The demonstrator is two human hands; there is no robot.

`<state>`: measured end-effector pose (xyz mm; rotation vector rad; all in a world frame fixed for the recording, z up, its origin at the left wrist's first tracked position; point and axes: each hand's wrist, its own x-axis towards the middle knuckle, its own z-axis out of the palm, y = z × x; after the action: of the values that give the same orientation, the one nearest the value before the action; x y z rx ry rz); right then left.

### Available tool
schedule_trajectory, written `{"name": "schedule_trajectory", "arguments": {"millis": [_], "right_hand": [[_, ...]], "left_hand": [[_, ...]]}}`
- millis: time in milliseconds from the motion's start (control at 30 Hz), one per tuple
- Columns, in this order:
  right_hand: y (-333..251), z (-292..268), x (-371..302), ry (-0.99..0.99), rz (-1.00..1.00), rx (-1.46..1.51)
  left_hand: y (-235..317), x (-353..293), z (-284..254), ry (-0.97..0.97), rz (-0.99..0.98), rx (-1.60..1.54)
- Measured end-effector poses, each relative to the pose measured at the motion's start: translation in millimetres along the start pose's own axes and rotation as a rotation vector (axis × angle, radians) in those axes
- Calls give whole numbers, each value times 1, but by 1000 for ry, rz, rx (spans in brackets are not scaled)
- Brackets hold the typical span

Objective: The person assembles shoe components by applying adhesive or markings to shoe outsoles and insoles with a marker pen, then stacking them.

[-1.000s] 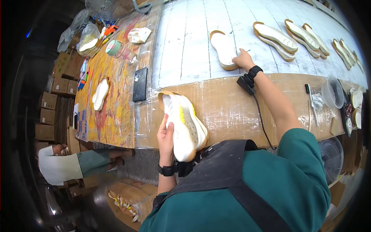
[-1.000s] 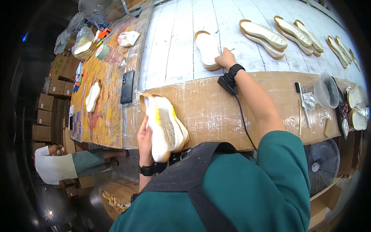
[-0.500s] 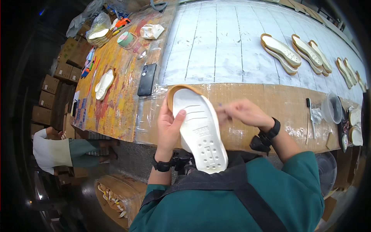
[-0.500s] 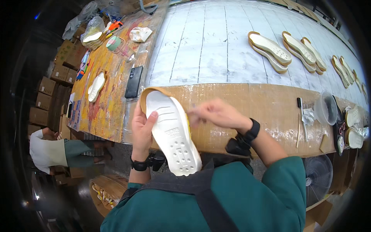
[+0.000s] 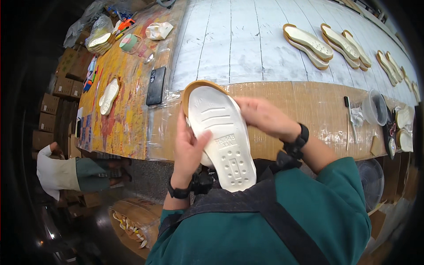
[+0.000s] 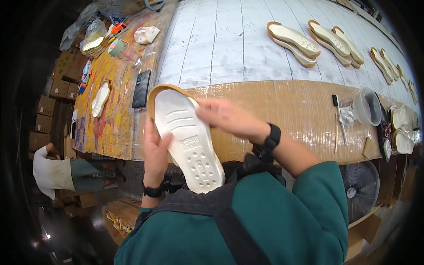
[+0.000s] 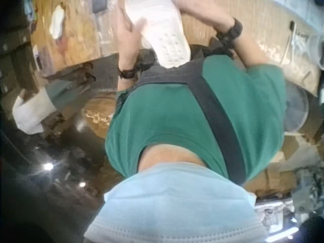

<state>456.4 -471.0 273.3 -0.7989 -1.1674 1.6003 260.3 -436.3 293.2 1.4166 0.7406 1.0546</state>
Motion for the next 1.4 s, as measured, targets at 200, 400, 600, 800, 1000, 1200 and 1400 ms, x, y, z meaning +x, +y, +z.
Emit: {"name": "schedule_trajectory", "arguments": {"millis": [200,400,600,800,1000,1200,1400], "right_hand": [[16,18,-26,5,-25,167],[4,25,-9,28,-171,204],[4,40,-15,85,-386,-447],[7,43,-6,214,-811,-625],[4,13,-20,10,-310,-254],[-6,-146,-30,712,-265,-410],[28,-363,-49,1589,-89,-1135]], "left_hand": [[-5,-33,-2,-115,-340,25],[-9,-17,5,29,-148,30],[-11,1,-1,283,3,-372],[-39,1,-24,195,-85,-478],[-53,-13,-77,-206,-345,-1026],[-13,-8,-62,33,-305,-30],[-21,2,-58,-81,-584,257]]}}
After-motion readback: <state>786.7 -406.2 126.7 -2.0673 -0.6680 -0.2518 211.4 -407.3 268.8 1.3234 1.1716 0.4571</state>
